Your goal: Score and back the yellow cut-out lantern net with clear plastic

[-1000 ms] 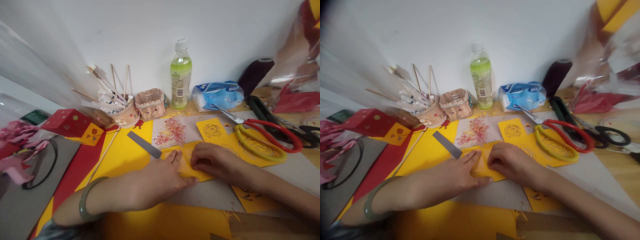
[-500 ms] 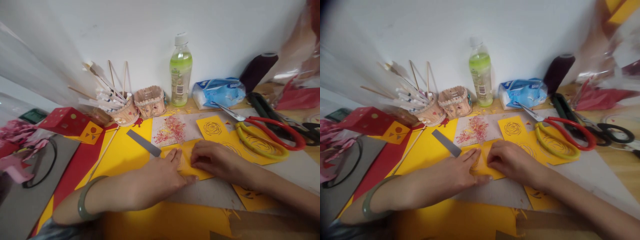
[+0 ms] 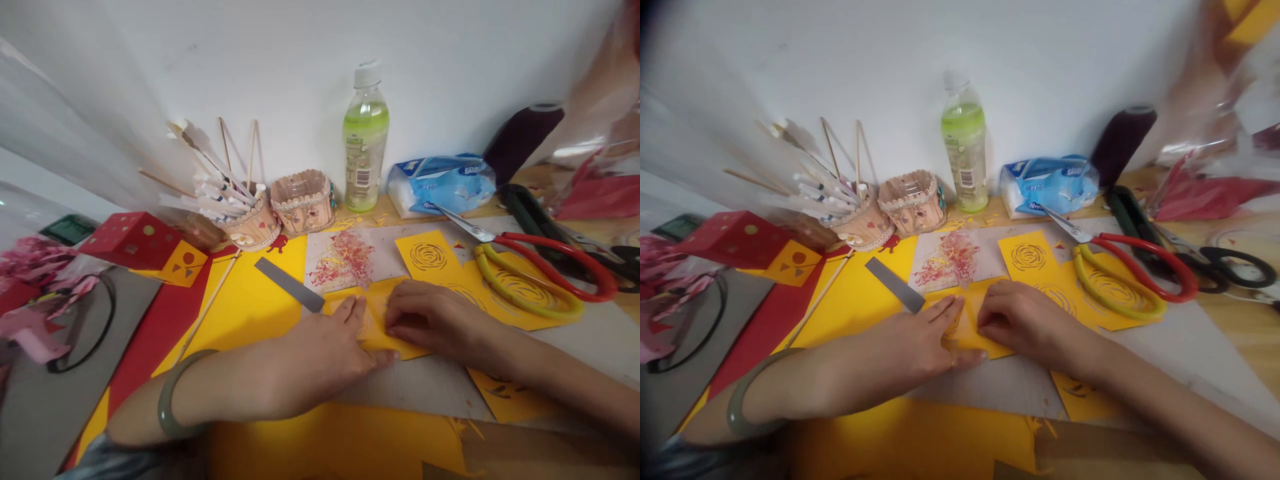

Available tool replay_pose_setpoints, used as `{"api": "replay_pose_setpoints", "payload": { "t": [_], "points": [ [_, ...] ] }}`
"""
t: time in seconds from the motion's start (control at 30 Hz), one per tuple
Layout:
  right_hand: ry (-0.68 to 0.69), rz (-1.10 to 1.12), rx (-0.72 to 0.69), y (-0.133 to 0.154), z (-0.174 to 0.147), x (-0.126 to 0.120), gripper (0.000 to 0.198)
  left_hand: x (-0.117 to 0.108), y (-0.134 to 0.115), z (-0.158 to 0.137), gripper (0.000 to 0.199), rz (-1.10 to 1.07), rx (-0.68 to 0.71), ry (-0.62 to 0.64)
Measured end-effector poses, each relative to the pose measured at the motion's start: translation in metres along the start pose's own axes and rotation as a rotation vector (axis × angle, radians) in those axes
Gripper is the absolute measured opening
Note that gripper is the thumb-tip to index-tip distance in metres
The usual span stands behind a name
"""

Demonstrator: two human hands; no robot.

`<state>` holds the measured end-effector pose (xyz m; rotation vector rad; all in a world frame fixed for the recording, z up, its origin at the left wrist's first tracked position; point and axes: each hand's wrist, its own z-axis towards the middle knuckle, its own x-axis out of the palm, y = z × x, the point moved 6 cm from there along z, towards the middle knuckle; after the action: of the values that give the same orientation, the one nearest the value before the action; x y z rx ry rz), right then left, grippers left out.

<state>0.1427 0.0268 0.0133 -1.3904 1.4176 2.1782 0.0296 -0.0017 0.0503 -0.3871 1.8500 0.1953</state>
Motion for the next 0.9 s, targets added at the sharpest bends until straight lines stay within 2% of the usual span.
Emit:
{"api": "replay_pose_setpoints", "payload": {
  "t": [0.27, 0.43, 0.9],
  "points": [
    [-0.012, 0.010, 0.004, -0.0012, 0.0005, -0.0011, 0.015, -0.0002, 0.0010, -0.0036, 0.037, -0.033, 0.025, -0.087],
    [0.005, 0.031, -0.022, -0.0005, 0.0009, -0.0014, 0.014, -0.0012, -0.0003, -0.0033, 0.037, -0.042, 0.024, -0.067],
    [0.041, 0.032, 0.014, -0.0046, 0.0004, 0.0005, 0.017, 0.0011, 0.0012, -0.0057, 0.040, -0.041, 0.021, -0.127]
  ]
}}
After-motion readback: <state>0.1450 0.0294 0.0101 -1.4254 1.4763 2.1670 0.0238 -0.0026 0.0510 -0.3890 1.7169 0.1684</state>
